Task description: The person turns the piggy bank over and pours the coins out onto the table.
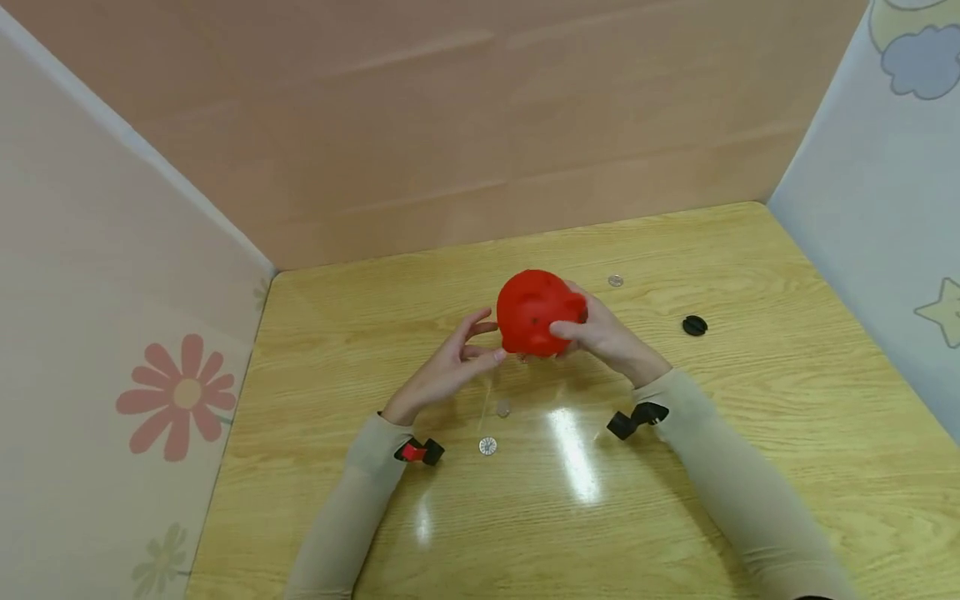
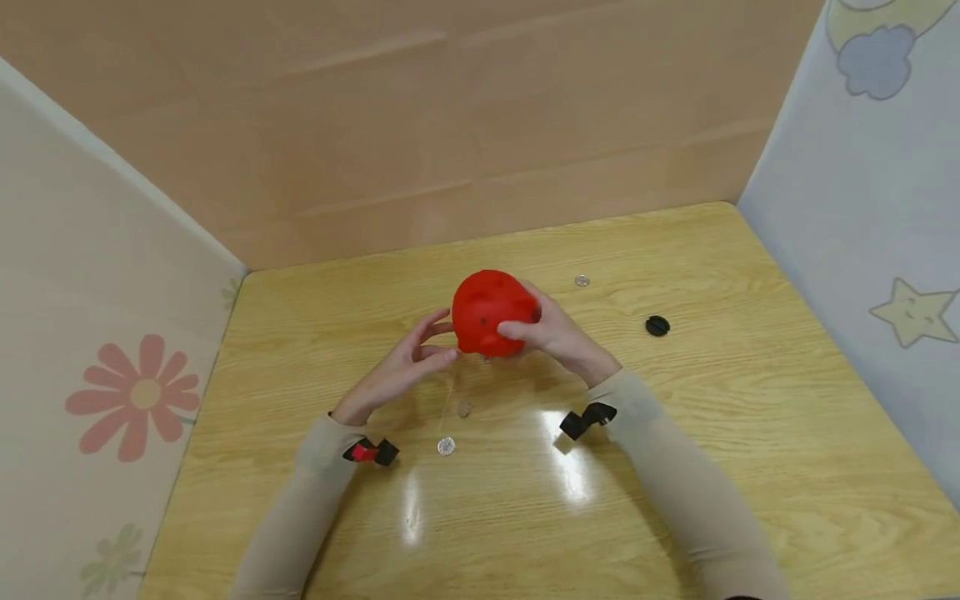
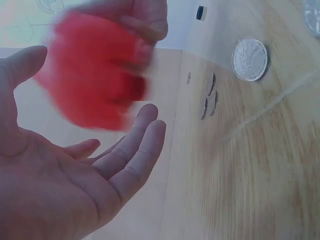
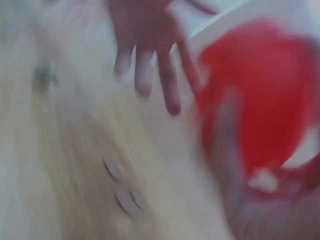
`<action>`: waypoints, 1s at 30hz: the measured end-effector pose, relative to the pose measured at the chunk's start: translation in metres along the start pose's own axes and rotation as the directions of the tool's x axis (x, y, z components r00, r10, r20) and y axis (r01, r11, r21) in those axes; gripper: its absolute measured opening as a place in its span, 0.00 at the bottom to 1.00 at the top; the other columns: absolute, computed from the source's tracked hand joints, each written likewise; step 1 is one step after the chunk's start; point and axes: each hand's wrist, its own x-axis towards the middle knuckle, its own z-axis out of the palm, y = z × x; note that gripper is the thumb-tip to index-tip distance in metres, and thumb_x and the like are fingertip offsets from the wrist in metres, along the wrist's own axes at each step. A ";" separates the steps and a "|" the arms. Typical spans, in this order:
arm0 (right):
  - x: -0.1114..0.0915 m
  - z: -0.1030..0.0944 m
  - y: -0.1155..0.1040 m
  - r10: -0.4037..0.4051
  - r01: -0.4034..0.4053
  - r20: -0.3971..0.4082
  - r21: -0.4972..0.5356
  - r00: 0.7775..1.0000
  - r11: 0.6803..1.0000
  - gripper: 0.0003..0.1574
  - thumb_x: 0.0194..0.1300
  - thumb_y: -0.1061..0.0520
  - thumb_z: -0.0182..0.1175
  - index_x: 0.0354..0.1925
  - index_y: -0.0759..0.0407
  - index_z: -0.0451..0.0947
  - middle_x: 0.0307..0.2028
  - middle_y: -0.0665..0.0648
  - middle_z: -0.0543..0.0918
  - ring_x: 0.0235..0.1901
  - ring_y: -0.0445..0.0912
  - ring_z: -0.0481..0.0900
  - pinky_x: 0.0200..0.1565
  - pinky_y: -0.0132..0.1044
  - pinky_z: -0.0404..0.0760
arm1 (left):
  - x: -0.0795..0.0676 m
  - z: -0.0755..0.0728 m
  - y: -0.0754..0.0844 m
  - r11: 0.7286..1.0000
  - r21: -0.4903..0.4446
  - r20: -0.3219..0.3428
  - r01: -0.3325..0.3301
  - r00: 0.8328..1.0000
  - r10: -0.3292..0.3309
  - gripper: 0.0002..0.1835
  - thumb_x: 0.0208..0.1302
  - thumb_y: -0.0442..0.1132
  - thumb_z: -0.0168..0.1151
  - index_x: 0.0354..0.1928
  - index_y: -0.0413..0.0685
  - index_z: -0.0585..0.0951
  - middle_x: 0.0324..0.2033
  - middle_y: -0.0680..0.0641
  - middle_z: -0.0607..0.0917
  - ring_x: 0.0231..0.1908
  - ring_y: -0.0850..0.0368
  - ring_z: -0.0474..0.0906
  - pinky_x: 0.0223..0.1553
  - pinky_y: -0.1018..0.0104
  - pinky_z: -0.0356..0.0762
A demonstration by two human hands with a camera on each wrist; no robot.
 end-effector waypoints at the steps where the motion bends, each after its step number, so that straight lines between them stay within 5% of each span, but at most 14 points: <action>1: 0.001 0.000 0.000 0.018 -0.018 -0.013 -0.043 1.000 0.999 0.43 0.67 0.52 0.72 0.74 0.52 0.65 0.56 0.53 0.84 0.42 0.48 0.88 0.35 0.45 0.91 | 0.000 -0.001 0.000 1.000 0.002 -0.002 0.001 1.000 -0.001 0.46 0.77 0.50 0.63 0.86 0.55 0.48 0.80 0.46 0.64 0.67 0.45 0.81 0.69 0.41 0.78; 4: 0.002 0.002 0.000 0.087 -0.097 -0.059 -0.207 0.994 0.974 0.53 0.65 0.57 0.73 0.80 0.50 0.58 0.67 0.61 0.76 0.47 0.53 0.85 0.36 0.51 0.92 | 0.000 -0.001 0.000 1.000 -0.005 -0.004 0.017 1.000 -0.017 0.46 0.77 0.49 0.63 0.86 0.55 0.49 0.80 0.47 0.64 0.68 0.45 0.80 0.69 0.41 0.78; 7: 0.003 0.005 0.002 0.132 -0.139 -0.043 -0.226 0.990 0.964 0.54 0.66 0.58 0.71 0.82 0.54 0.55 0.71 0.70 0.72 0.48 0.59 0.85 0.38 0.56 0.92 | 0.000 -0.001 -0.001 1.000 -0.009 -0.010 0.029 1.000 -0.029 0.44 0.77 0.49 0.63 0.86 0.56 0.50 0.80 0.46 0.64 0.68 0.45 0.80 0.69 0.40 0.77; 13: 0.006 0.007 0.004 0.132 -0.146 -0.075 -0.224 0.988 0.964 0.56 0.67 0.57 0.71 0.83 0.51 0.53 0.71 0.68 0.73 0.48 0.60 0.86 0.39 0.60 0.91 | 0.002 0.000 -0.001 0.999 -0.009 -0.004 0.037 0.999 -0.037 0.42 0.77 0.48 0.63 0.85 0.62 0.53 0.79 0.44 0.64 0.66 0.44 0.81 0.68 0.38 0.78; 21: 0.003 0.016 0.005 0.110 -0.139 -0.098 -0.370 0.989 0.918 0.61 0.62 0.52 0.78 0.82 0.53 0.55 0.72 0.65 0.71 0.57 0.60 0.83 0.45 0.47 0.91 | 0.003 0.000 -0.002 0.998 0.020 -0.006 0.055 0.998 -0.054 0.43 0.77 0.51 0.63 0.85 0.59 0.53 0.79 0.45 0.65 0.67 0.44 0.80 0.68 0.39 0.78; 30: 0.005 0.011 -0.001 0.131 -0.173 -0.155 -0.301 0.979 0.938 0.59 0.65 0.52 0.75 0.83 0.52 0.53 0.73 0.65 0.72 0.57 0.64 0.81 0.41 0.54 0.91 | 0.004 0.001 -0.001 1.000 -0.002 -0.001 0.030 1.000 -0.030 0.42 0.77 0.49 0.64 0.85 0.62 0.54 0.79 0.45 0.65 0.67 0.43 0.80 0.67 0.37 0.79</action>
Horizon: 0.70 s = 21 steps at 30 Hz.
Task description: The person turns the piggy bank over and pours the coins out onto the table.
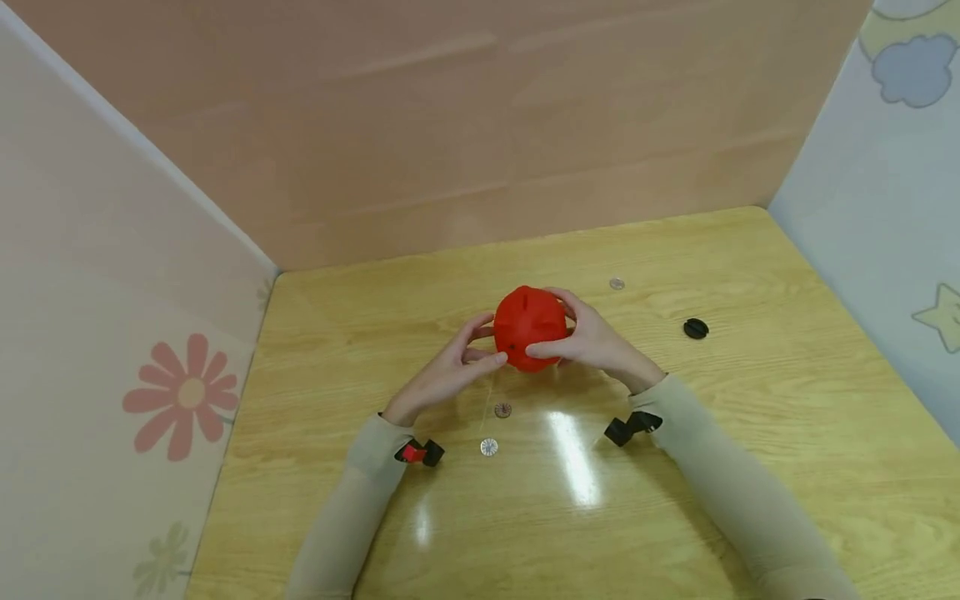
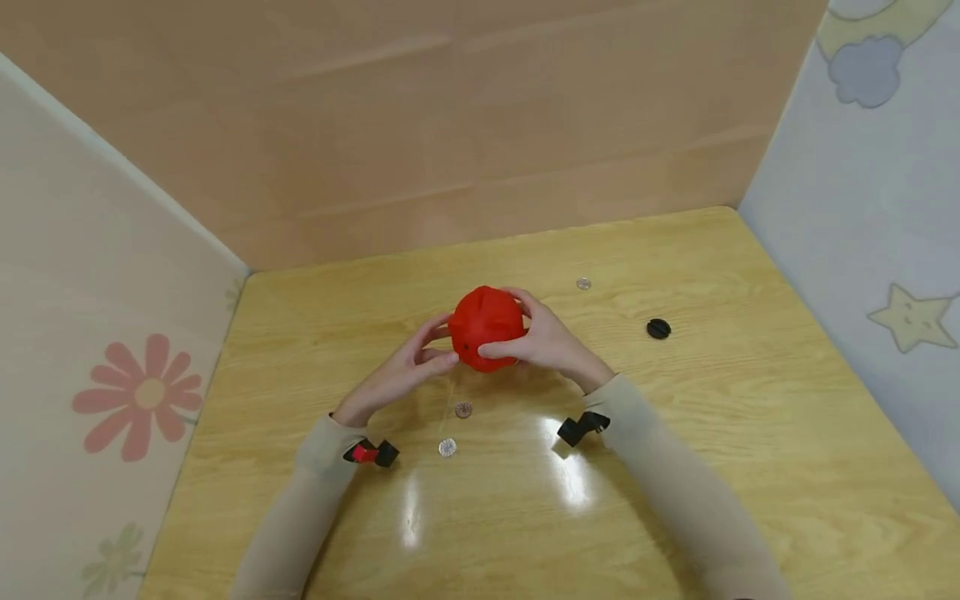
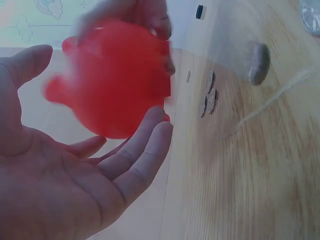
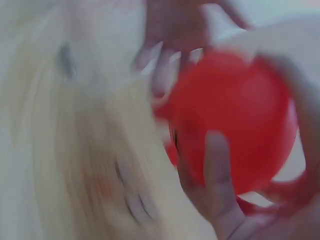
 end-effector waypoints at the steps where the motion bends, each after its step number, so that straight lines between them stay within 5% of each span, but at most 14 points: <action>1: 0.000 0.000 0.000 0.005 -0.005 -0.011 -0.013 1.000 1.000 0.60 0.64 0.52 0.76 0.83 0.52 0.54 0.73 0.64 0.71 0.58 0.62 0.80 0.41 0.53 0.91 | 0.000 0.000 0.000 1.000 0.002 0.005 0.000 1.000 0.000 0.42 0.77 0.49 0.64 0.85 0.62 0.54 0.79 0.45 0.65 0.67 0.43 0.80 0.67 0.37 0.78; 21: 0.000 0.000 -0.005 -0.026 0.023 -0.041 -0.072 0.999 0.997 0.57 0.64 0.49 0.76 0.81 0.53 0.58 0.71 0.65 0.74 0.60 0.63 0.80 0.42 0.46 0.90 | -0.001 0.000 0.001 1.000 0.005 0.006 -0.016 1.000 0.016 0.42 0.77 0.49 0.64 0.85 0.60 0.53 0.78 0.45 0.66 0.66 0.45 0.81 0.67 0.41 0.80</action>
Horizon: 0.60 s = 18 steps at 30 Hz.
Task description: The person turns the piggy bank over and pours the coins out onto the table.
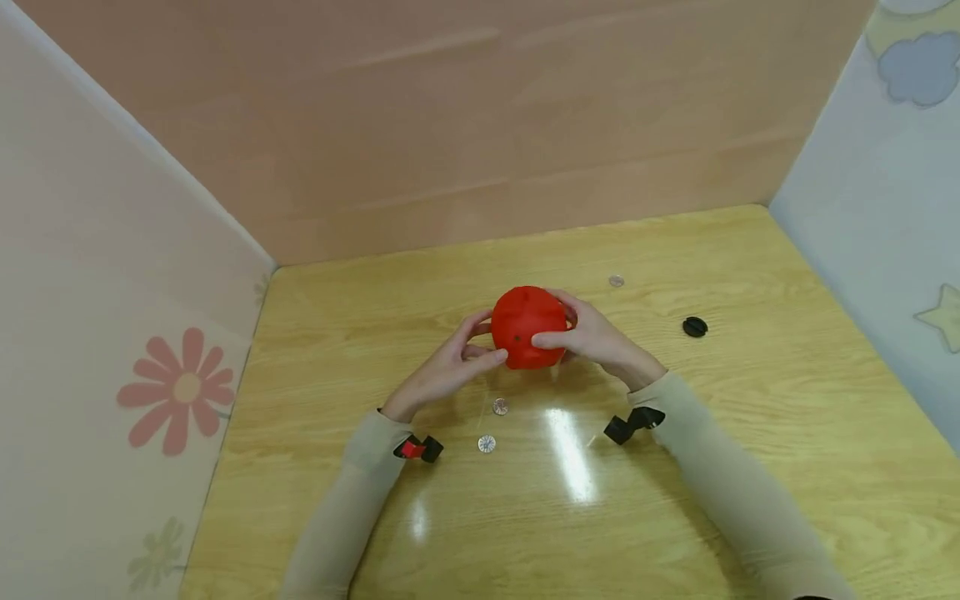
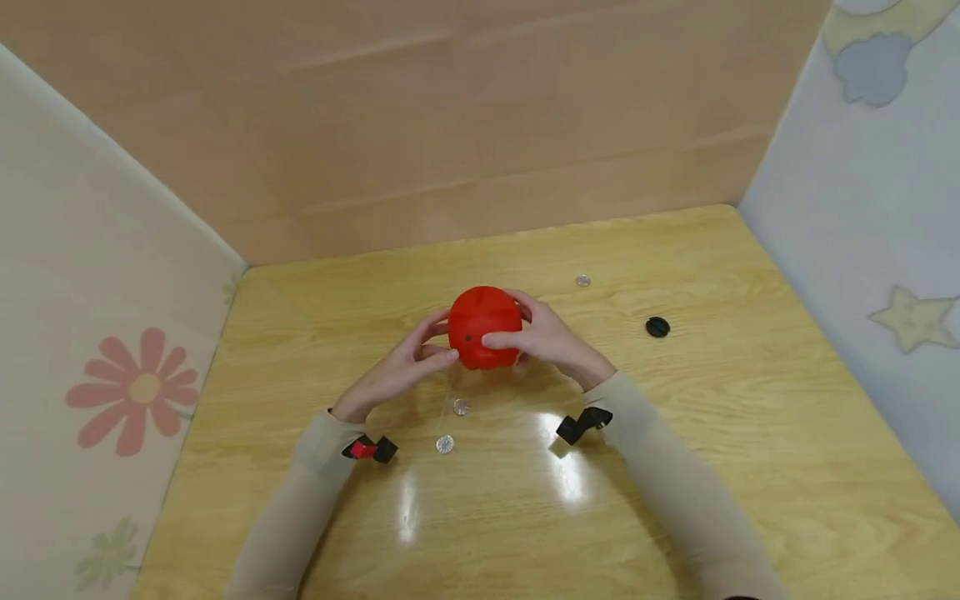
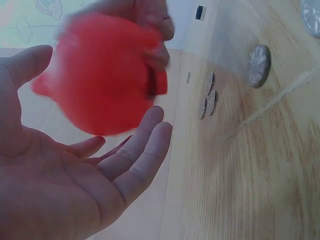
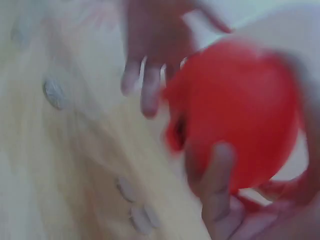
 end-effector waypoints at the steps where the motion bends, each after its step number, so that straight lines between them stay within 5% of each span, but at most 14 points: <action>1: -0.001 0.000 0.000 -0.004 0.004 0.007 -0.007 1.000 1.000 0.58 0.63 0.50 0.76 0.81 0.53 0.57 0.71 0.65 0.73 0.60 0.62 0.80 0.43 0.43 0.90 | 0.000 0.000 0.000 1.000 0.002 0.002 0.000 1.000 0.000 0.42 0.77 0.49 0.64 0.85 0.61 0.53 0.78 0.45 0.65 0.65 0.44 0.81 0.67 0.40 0.80; 18: -0.004 -0.002 -0.001 0.020 -0.020 0.003 0.015 1.000 1.000 0.58 0.65 0.52 0.74 0.83 0.53 0.54 0.73 0.65 0.74 0.61 0.64 0.78 0.42 0.49 0.90 | 0.002 0.003 0.002 1.000 0.007 0.004 0.018 1.000 -0.018 0.43 0.77 0.50 0.64 0.85 0.62 0.53 0.78 0.45 0.66 0.65 0.44 0.81 0.66 0.39 0.80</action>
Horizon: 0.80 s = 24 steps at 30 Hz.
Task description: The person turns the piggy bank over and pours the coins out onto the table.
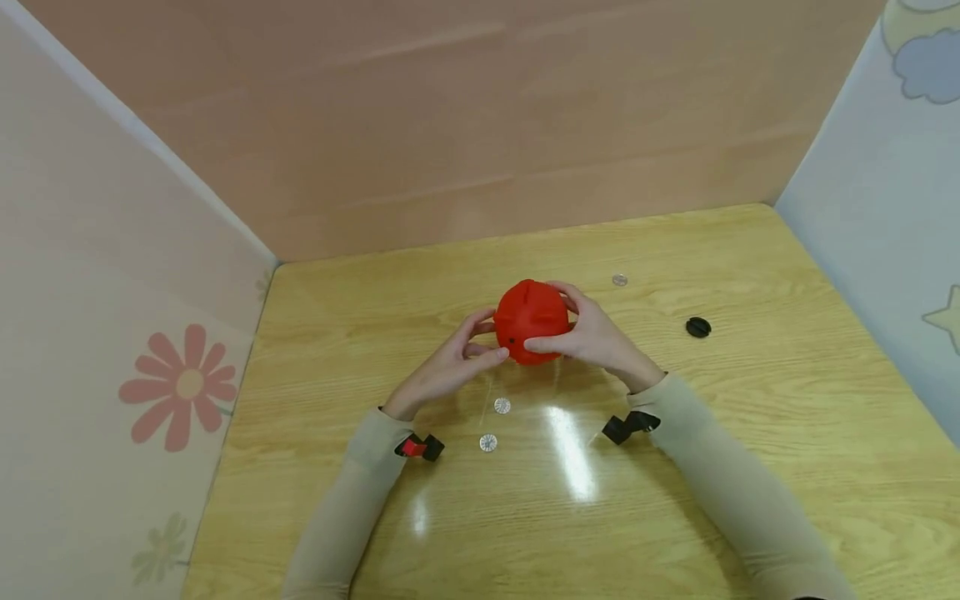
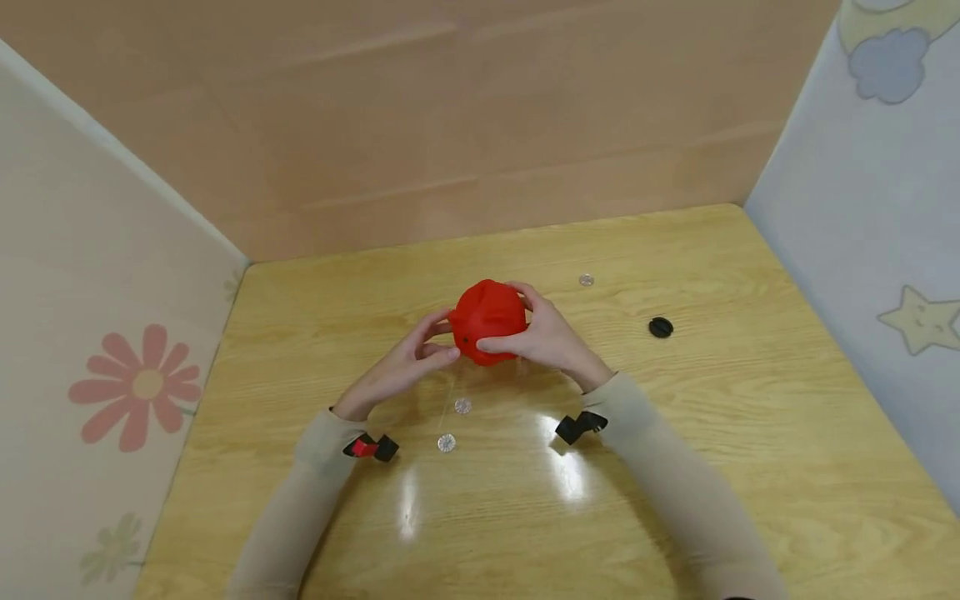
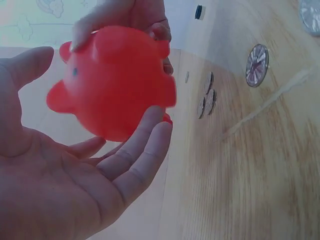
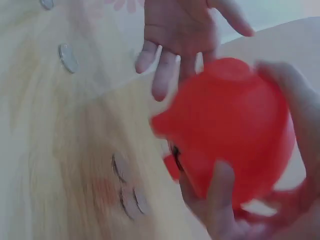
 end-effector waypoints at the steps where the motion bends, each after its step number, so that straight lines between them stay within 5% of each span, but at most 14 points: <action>1: 0.000 0.000 0.000 -0.001 0.001 0.001 -0.005 1.000 1.000 0.58 0.65 0.51 0.74 0.83 0.53 0.54 0.73 0.65 0.73 0.62 0.64 0.78 0.43 0.48 0.90 | 0.000 0.000 0.000 1.000 0.002 0.001 0.000 1.000 0.000 0.43 0.77 0.50 0.64 0.85 0.62 0.53 0.78 0.45 0.66 0.65 0.44 0.81 0.66 0.39 0.80; 24: 0.000 0.002 0.006 -0.069 0.070 0.039 -0.026 0.997 0.997 0.59 0.63 0.54 0.76 0.83 0.54 0.55 0.72 0.64 0.73 0.63 0.64 0.79 0.50 0.49 0.91 | -0.002 0.000 -0.002 1.000 -0.007 -0.007 0.013 1.000 -0.013 0.42 0.77 0.50 0.64 0.85 0.62 0.53 0.78 0.45 0.65 0.66 0.43 0.80 0.67 0.37 0.79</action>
